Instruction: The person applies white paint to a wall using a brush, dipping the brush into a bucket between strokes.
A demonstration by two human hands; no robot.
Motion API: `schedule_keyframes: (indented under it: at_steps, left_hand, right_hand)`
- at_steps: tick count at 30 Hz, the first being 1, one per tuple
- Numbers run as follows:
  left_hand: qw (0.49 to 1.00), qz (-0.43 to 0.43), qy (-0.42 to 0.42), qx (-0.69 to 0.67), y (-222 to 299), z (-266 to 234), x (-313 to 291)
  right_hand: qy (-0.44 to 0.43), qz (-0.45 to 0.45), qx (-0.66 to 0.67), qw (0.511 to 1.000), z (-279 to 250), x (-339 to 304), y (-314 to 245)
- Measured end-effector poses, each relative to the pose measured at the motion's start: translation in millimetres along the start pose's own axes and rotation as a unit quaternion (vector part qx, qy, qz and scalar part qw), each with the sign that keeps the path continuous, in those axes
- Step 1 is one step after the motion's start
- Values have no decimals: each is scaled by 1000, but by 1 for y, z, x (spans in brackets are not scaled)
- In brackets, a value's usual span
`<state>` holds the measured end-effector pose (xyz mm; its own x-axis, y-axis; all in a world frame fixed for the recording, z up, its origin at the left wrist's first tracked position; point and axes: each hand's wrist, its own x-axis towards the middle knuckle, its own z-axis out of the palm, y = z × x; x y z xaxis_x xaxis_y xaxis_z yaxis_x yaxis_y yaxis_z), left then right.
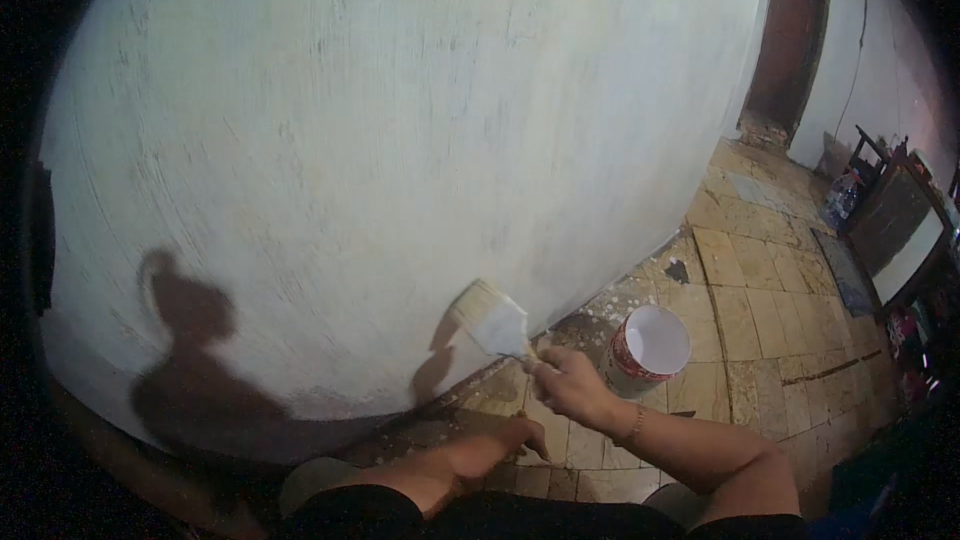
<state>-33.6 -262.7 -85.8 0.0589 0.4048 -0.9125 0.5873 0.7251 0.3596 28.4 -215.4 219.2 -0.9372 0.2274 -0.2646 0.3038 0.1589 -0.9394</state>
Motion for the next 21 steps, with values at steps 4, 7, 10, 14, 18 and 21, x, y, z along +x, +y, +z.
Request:
schedule_keyframes:
  at_steps: [4,7,10,14,18,21]
  left_hand:
    - [1000,-25,-6,9,-15,5,24]
    - [998,-45,6,49,-15,5,34]
    - [997,-2,-48,-62,-4,-1,-5]
    - [997,-18,15,-74,9,3,-11]
    - [994,-45,67,73,15,0,-17]
    - [990,-54,88,94,-7,8,7]
  right_hand:
    - [137,-111,-132,975,-19,-29,-70]
    - [313,-371,-139,863,-27,-33,-126]
    - [402,-490,-181,752,-38,-19,-189]
    - [460,-565,-267,631,-47,33,-225]
    - [449,-522,-377,620,-32,63,-151]
    - [354,-457,-412,704,-15,54,-63]
